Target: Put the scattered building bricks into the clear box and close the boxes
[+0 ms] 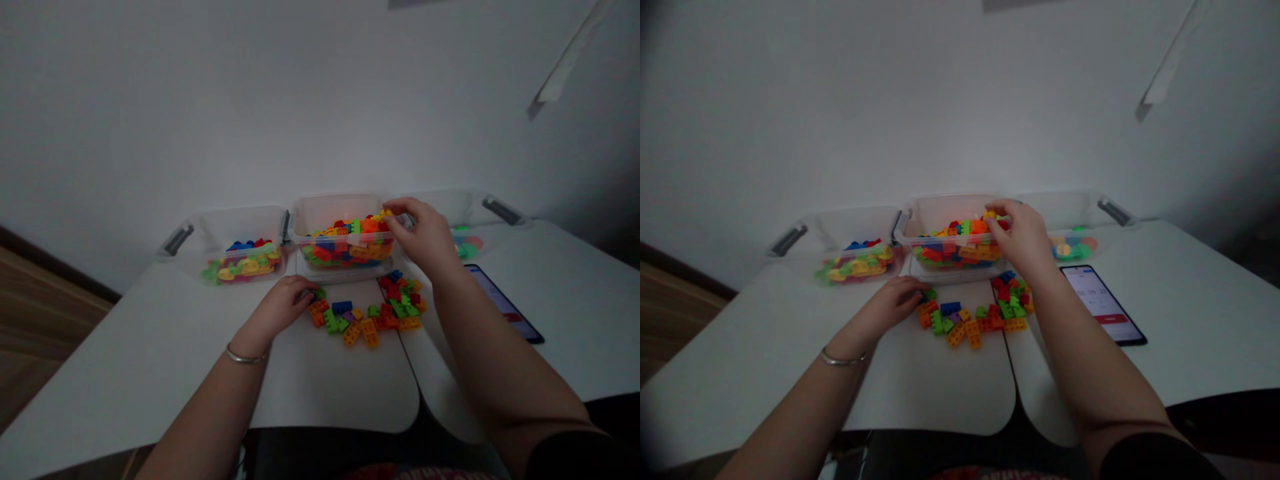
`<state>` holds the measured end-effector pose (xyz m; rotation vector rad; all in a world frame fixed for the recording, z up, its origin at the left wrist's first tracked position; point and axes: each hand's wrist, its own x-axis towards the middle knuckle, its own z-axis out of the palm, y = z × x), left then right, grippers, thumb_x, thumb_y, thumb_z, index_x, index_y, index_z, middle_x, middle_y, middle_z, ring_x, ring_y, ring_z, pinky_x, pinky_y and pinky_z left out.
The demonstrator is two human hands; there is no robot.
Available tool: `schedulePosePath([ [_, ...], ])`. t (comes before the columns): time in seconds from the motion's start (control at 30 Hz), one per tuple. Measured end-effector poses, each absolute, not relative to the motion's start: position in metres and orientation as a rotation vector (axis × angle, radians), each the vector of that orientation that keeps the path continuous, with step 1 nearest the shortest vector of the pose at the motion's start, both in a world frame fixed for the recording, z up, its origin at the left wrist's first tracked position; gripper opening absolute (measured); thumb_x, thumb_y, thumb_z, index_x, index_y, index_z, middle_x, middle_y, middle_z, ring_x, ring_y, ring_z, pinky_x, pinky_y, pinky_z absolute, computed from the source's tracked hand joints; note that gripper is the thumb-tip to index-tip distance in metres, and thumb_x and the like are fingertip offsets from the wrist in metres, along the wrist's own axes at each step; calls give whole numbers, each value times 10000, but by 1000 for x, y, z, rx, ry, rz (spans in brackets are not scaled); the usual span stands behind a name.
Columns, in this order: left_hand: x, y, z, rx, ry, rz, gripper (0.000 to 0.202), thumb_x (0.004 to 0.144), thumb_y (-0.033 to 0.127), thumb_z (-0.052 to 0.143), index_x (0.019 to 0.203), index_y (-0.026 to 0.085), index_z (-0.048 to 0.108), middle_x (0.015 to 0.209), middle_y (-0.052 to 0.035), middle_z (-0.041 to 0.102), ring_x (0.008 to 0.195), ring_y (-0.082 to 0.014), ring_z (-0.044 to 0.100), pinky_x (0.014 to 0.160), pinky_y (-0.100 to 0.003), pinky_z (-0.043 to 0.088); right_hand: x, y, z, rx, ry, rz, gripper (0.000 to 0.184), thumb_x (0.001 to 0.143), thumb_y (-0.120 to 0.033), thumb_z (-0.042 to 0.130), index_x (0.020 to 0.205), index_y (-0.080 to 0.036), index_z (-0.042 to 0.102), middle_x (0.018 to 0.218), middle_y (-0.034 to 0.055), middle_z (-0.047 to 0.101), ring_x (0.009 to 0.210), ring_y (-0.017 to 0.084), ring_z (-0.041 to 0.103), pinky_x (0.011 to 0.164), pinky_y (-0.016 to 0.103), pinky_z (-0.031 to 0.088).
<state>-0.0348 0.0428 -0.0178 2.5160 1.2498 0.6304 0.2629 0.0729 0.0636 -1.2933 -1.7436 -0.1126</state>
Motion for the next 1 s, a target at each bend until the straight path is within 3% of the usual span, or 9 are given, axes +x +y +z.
schedulePosePath([
  [0.23, -35, 43, -16, 2518, 1240, 635, 230, 903, 146, 560, 1053, 185, 731, 1001, -87, 749, 981, -231, 675, 917, -399, 539, 261, 76, 60, -1516, -1895, -144, 281, 882, -307, 543, 982, -184, 775, 911, 112, 769, 865, 304, 676, 823, 460, 510],
  [0.4, -35, 42, -16, 2532, 1242, 624, 234, 910, 153, 553, 1053, 188, 734, 1004, -85, 750, 979, -235, 674, 913, -401, 537, 263, 69, 67, -1338, -1884, -242, 265, 876, -268, 515, 952, -191, 757, 984, 114, 761, 926, 294, 668, 876, 453, 500],
  [0.57, -34, 42, -16, 2536, 1248, 614, 235, 908, 147, 549, 1056, 168, 731, 993, -96, 746, 974, -237, 672, 906, -404, 541, 259, 54, 78, -1321, -1939, -332, 268, 909, -275, 482, 881, -185, 734, 896, 109, 740, 879, 261, 652, 844, 405, 490],
  [0.87, -34, 44, -20, 2536, 1230, 623, 240, 897, 134, 556, 1057, 163, 732, 988, -101, 747, 973, -245, 672, 904, -417, 540, 247, 47, 76, -1595, -2203, -357, 363, 963, -311, 448, 956, -139, 767, 1073, 163, 717, 904, 261, 650, 831, 400, 496],
  [1.0, -33, 44, -18, 2532, 1234, 612, 243, 896, 130, 558, 1065, 158, 732, 987, -103, 746, 971, -243, 672, 898, -410, 540, 241, 55, 68, -1548, -2240, -421, 393, 965, -318, 431, 1062, -97, 742, 1104, 184, 725, 973, 289, 650, 909, 423, 470],
])
